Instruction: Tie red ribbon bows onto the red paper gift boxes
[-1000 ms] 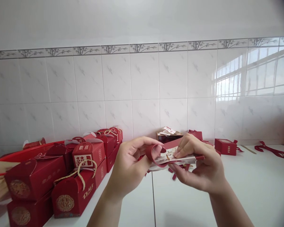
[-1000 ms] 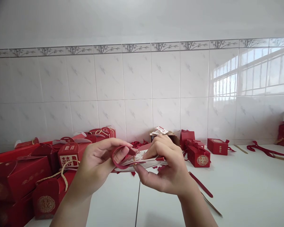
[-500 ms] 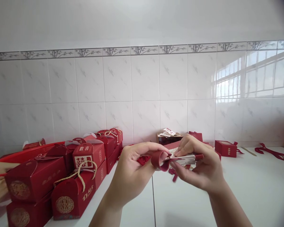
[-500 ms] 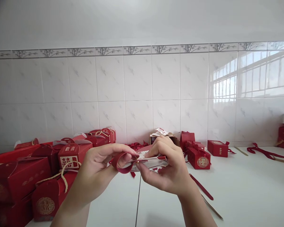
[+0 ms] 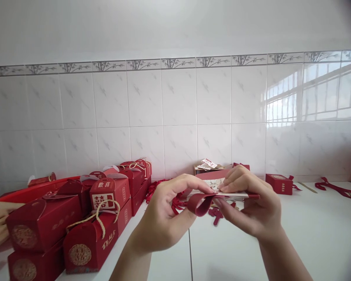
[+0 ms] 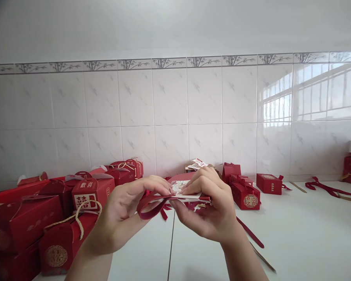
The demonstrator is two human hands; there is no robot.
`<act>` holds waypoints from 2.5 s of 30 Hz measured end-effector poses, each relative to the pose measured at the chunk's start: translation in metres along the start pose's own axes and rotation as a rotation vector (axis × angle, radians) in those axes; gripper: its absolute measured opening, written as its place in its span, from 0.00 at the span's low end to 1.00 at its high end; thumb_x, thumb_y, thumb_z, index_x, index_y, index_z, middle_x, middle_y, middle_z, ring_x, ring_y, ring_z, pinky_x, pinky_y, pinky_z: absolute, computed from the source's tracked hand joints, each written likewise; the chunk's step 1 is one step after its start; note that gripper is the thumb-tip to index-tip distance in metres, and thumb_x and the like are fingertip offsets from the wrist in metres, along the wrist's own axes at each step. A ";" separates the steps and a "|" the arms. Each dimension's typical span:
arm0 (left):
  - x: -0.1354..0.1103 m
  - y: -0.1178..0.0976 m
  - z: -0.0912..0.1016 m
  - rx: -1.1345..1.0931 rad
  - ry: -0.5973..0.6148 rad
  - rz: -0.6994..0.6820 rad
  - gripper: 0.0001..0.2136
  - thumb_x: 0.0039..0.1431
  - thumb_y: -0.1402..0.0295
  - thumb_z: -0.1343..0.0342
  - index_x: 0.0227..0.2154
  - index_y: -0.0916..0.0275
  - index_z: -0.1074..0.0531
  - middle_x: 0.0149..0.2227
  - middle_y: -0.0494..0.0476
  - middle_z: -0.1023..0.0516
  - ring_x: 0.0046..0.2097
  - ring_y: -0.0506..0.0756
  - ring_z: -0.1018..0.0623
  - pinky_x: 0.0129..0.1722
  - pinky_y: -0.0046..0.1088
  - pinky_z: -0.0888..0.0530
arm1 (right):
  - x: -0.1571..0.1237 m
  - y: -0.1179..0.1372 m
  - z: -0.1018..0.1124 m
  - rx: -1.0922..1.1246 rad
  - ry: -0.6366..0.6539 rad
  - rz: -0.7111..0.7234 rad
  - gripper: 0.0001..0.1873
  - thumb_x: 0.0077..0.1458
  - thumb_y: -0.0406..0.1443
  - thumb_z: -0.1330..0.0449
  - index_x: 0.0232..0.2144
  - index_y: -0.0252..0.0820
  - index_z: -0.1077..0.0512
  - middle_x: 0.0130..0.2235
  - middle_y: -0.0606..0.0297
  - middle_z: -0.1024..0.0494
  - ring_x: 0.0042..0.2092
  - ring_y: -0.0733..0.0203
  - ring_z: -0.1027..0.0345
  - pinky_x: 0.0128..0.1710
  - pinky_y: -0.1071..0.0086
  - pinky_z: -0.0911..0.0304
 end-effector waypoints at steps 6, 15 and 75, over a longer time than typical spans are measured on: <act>0.005 -0.007 0.005 0.059 -0.080 -0.207 0.10 0.53 0.83 0.46 0.33 0.62 0.25 0.36 0.58 0.22 0.40 0.55 0.22 0.39 0.31 0.21 | -0.002 -0.001 -0.001 0.015 -0.031 -0.001 0.13 0.45 0.28 0.36 0.34 0.45 0.30 0.27 0.65 0.27 0.28 0.59 0.35 0.27 0.63 0.39; 0.003 -0.015 0.001 0.153 -0.081 -0.311 0.14 0.51 0.86 0.44 0.34 0.60 0.23 0.35 0.56 0.20 0.42 0.55 0.22 0.45 0.37 0.22 | 0.000 -0.004 -0.006 0.173 0.143 -0.047 0.26 0.50 0.27 0.39 0.51 0.50 0.29 0.29 0.64 0.27 0.30 0.60 0.35 0.31 0.62 0.37; -0.012 0.031 0.084 0.248 -0.852 0.144 0.27 0.50 0.66 0.39 0.54 0.50 0.39 0.59 0.55 0.36 0.61 0.60 0.38 0.59 0.45 0.37 | -0.168 -0.233 0.057 0.210 -0.865 -1.279 0.20 0.47 0.31 0.41 0.44 0.41 0.39 0.44 0.64 0.29 0.46 0.69 0.30 0.43 0.80 0.31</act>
Point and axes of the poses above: each hand's wrist, its own x-axis towards the middle knuckle, its own z-axis out of the back of the hand, y = z × x, the point moved 9 cm from there along x, towards the middle knuckle
